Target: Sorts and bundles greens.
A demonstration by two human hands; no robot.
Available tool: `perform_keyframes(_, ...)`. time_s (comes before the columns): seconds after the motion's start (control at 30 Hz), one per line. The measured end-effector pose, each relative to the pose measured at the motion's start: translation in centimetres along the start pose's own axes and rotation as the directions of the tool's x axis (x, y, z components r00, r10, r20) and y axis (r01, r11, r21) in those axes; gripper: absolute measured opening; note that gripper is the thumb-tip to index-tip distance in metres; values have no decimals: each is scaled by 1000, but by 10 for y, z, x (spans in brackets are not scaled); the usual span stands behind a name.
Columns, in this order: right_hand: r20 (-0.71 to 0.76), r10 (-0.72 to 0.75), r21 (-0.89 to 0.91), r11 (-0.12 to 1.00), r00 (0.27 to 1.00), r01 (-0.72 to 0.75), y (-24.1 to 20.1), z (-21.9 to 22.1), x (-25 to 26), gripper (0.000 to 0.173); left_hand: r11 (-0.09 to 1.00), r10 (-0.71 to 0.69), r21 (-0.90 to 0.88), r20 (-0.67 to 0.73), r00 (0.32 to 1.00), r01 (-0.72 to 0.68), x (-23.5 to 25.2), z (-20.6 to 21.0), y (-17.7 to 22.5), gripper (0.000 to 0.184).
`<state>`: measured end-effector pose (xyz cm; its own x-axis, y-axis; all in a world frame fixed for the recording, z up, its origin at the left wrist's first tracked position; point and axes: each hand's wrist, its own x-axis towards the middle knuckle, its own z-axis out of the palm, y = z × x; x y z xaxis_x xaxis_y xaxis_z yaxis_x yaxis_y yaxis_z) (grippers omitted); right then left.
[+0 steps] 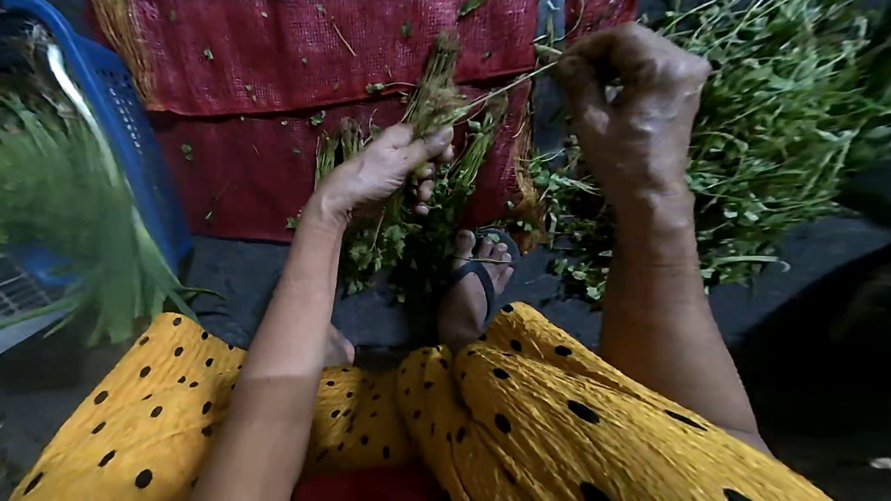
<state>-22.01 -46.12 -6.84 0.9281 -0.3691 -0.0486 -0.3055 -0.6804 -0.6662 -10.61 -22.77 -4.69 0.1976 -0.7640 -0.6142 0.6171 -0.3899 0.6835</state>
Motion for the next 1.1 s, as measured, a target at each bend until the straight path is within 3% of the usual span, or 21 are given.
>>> perform_keyframes(0.13, -57, 167, -216, 960, 984, -176, 35, -34, -5, 40, 997, -13, -74, -80, 997, 7, 0, -2, -1, 32)
perform_keyframes(0.2, -57, 277, -295, 913, 959, -282, 45, -51, -11, 43, 974, 15, -217, -206, 978, -60, 1, -7, -3, 33)
perform_keyframes(0.27, -34, 282, -281, 918, 959, -280, 40, -54, -17, 51, 916, 14, -378, -306, 952, -135, 2, -13, -4, 31)
perform_keyframes(0.37, 12, 168, 28, 985, 986, -168, 12, -33, -27, 51, 825, 11, -524, -360, 933, -212, 3, -22, -6, 32)
perform_keyframes(0.47, 199, 65, 479, 864, 978, -155, -23, 6, -35, 53, 735, 47, -616, -372, 927, -285, 4, -29, -10, 37)
perform_keyframes(0.53, 324, -2, 548, 816, 946, -186, -33, 28, -41, 51, 682, 84, -657, -366, 927, -321, 0, -32, -10, 36)
perform_keyframes(0.63, 434, 13, 449, 864, 901, -229, -30, 43, -45, 26, 640, 171, -676, -338, 926, -365, -5, -37, -9, 39)
perform_keyframes(0.73, 360, 118, 309, 921, 925, -237, -27, 38, -42, 20, 629, 243, -676, -299, 923, -384, -9, -44, -8, 39)
perform_keyframes(0.83, 157, 158, 328, 923, 975, -202, -22, 28, -37, 26, 639, 258, -656, -310, 915, -402, -9, -43, -5, 36)
perform_keyframes(0.93, -6, 58, 460, 887, 998, -49, -34, 21, -35, 25, 641, 244, -655, -321, 915, -400, -7, -40, -4, 33)
perform_keyframes(1.03, -21, -83, 512, 855, 996, 82, -55, 24, -38, 31, 627, 208, -671, -347, 915, -397, -5, -35, -2, 27)
perform_keyframes(1.1, 12, -145, 431, 893, 989, 126, -66, 36, -39, 36, 635, 198, -657, -370, 908, -406, -5, -30, 1, 26)
